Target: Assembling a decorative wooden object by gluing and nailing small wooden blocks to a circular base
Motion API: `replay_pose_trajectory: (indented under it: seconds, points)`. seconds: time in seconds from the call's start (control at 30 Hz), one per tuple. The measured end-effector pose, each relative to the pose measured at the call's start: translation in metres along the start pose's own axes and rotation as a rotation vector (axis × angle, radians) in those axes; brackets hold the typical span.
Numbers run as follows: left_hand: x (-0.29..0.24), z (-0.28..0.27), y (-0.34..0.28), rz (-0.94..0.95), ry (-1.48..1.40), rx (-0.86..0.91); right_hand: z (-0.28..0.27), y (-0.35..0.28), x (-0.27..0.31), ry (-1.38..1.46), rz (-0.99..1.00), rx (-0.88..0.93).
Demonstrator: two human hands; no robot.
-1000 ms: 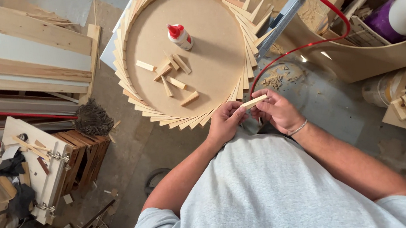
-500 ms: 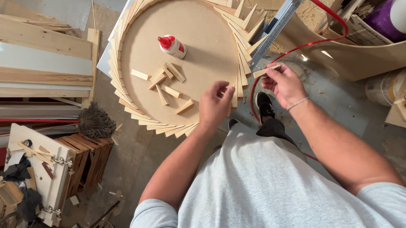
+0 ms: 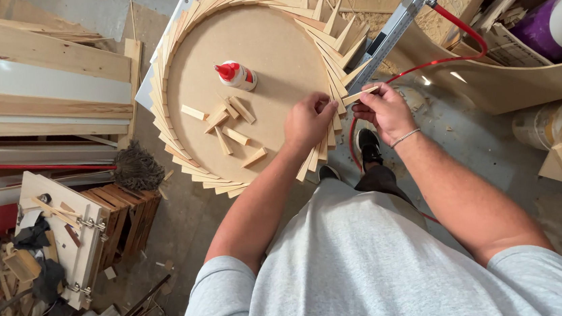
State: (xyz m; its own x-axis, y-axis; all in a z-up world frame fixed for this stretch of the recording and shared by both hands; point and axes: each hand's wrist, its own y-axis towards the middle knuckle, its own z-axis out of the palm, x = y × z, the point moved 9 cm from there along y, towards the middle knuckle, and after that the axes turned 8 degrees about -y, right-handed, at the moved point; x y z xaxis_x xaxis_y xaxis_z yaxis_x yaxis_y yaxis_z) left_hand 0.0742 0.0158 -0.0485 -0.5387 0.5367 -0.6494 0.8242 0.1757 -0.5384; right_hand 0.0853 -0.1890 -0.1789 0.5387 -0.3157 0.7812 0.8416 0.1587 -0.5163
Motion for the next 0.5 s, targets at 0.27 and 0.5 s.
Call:
replay_pose_trajectory:
  seconds: [0.27, 0.5]
  points:
    - [-0.026, -0.008, 0.002, -0.038, 0.102, 0.038, 0.002, 0.010, -0.001, -0.026, 0.025, -0.003]
    - [-0.031, -0.005, 0.012, -0.007, 0.208, 0.049, -0.002, 0.016, -0.006, -0.073, 0.025, -0.013]
